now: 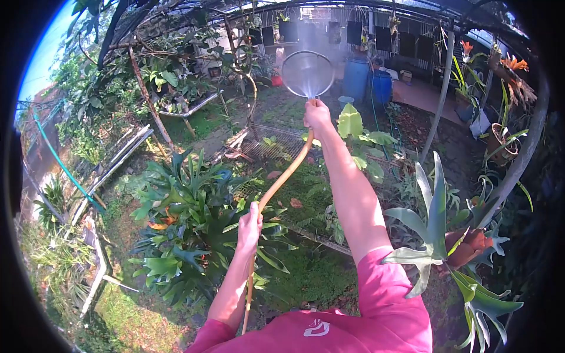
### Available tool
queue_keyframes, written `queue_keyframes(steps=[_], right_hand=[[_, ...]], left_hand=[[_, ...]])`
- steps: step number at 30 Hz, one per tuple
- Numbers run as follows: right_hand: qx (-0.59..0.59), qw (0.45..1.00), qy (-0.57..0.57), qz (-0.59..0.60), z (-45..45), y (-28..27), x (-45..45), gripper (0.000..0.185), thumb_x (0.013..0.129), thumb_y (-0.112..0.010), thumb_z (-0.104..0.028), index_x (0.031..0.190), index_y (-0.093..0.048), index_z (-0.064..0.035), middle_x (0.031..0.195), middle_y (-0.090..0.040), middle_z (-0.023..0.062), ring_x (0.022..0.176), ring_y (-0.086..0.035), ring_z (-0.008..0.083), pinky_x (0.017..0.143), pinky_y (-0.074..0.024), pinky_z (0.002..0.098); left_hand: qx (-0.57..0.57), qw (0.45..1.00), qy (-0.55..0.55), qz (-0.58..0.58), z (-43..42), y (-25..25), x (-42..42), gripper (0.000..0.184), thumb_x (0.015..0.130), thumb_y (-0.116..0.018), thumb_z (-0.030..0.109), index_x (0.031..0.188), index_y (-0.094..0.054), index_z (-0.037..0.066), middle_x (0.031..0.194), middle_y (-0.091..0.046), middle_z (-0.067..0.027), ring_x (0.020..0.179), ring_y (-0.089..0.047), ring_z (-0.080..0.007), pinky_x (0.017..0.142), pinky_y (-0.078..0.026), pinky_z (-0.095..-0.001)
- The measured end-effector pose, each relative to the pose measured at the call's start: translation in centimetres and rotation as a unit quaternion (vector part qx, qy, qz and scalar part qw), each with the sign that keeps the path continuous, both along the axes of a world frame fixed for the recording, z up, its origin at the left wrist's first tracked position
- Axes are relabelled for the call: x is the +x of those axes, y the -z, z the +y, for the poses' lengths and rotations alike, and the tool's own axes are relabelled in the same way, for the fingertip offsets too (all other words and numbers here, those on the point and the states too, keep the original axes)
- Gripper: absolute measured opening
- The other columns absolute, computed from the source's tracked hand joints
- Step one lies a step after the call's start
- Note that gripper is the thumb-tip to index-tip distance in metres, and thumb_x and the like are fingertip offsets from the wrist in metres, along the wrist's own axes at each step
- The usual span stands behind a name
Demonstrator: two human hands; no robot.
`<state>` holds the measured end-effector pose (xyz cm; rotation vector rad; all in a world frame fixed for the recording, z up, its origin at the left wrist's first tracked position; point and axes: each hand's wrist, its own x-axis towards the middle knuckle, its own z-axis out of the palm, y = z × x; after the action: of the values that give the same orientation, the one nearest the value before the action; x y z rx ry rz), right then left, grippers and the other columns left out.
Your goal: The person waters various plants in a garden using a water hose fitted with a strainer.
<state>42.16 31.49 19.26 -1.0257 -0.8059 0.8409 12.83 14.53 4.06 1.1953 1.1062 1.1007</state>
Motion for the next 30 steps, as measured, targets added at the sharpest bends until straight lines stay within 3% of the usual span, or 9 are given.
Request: queue_keyframes(steps=[3, 7, 10, 18, 22, 30], right_hand=[[-0.013, 1.0, -0.021, -0.001, -0.1, 0.2, -0.9, 0.012, 0.1, -0.052, -0.014, 0.109, -0.051, -0.0065, 0.07, -0.047, 0.0008, 0.049, -0.043, 0.0084, 0.039, -0.0342, 0.0241], [0.059, 0.992, 0.112, 0.019, -1.8, 2.3, -1.0, 0.014, 0.101, -0.051, -0.015, 0.112, -0.05, -0.0072, 0.067, -0.046, 0.0007, 0.047, -0.044, 0.0099, 0.04, -0.0369, 0.0263], [0.035, 0.981, 0.18, 0.065, -3.6, 3.1, 0.1, 0.014, 0.102, -0.05, -0.016, 0.113, -0.048, -0.0079, 0.066, -0.045, 0.001, 0.046, -0.044, 0.0101, 0.039, -0.0371, 0.0265], [0.047, 0.977, 0.204, 0.031, -5.6, 3.7, 3.2, 0.014, 0.102, -0.047, -0.016, 0.113, -0.048, -0.007, 0.071, -0.052, 0.005, 0.043, -0.043, 0.0103, 0.037, -0.0354, 0.0273], [0.064, 0.971, 0.221, 0.06, -6.4, 3.1, 3.2, 0.015, 0.101, -0.048, -0.015, 0.111, -0.048, -0.004, 0.062, -0.048, 0.0032, 0.042, -0.048, 0.0137, 0.038, -0.0396, 0.0317], [0.055, 0.969, 0.239, 0.04, -8.3, 4.1, 4.5, 0.017, 0.1, -0.049, -0.016, 0.112, -0.05, -0.0053, 0.068, -0.052, 0.0028, 0.046, -0.05, 0.0136, 0.04, -0.0414, 0.0315]], left_hand=[[0.006, 1.0, -0.015, -0.009, 0.5, 1.6, -0.6, 0.06, 0.1, -0.048, 0.056, 0.062, -0.05, 0.01, 0.059, -0.039, 0.0065, 0.055, -0.033, -0.0055, 0.052, -0.024, -0.0262], [-0.002, 1.0, -0.017, 0.022, -0.1, 2.7, -1.1, 0.059, 0.101, -0.048, 0.055, 0.062, -0.049, 0.01, 0.06, -0.039, 0.0063, 0.056, -0.033, -0.0063, 0.053, -0.024, -0.0268], [0.02, 0.999, -0.013, 0.031, -0.6, 3.2, -0.3, 0.058, 0.1, -0.048, 0.056, 0.063, -0.048, 0.011, 0.059, -0.038, 0.007, 0.054, -0.033, -0.0056, 0.051, -0.023, -0.026], [0.029, 0.997, 0.007, 0.072, -2.7, 2.8, 1.9, 0.059, 0.1, -0.047, 0.057, 0.063, -0.048, 0.011, 0.059, -0.037, 0.0064, 0.055, -0.033, -0.0065, 0.051, -0.024, -0.0269], [0.021, 0.998, 0.024, 0.046, -2.8, 2.9, 2.0, 0.059, 0.101, -0.046, 0.057, 0.062, -0.047, 0.012, 0.059, -0.036, 0.0065, 0.054, -0.032, -0.007, 0.051, -0.024, -0.027], [0.027, 0.997, 0.04, 0.062, -3.4, 4.1, 2.1, 0.06, 0.1, -0.046, 0.059, 0.064, -0.049, 0.011, 0.06, -0.038, 0.0059, 0.055, -0.034, -0.0075, 0.053, -0.025, -0.0271]])
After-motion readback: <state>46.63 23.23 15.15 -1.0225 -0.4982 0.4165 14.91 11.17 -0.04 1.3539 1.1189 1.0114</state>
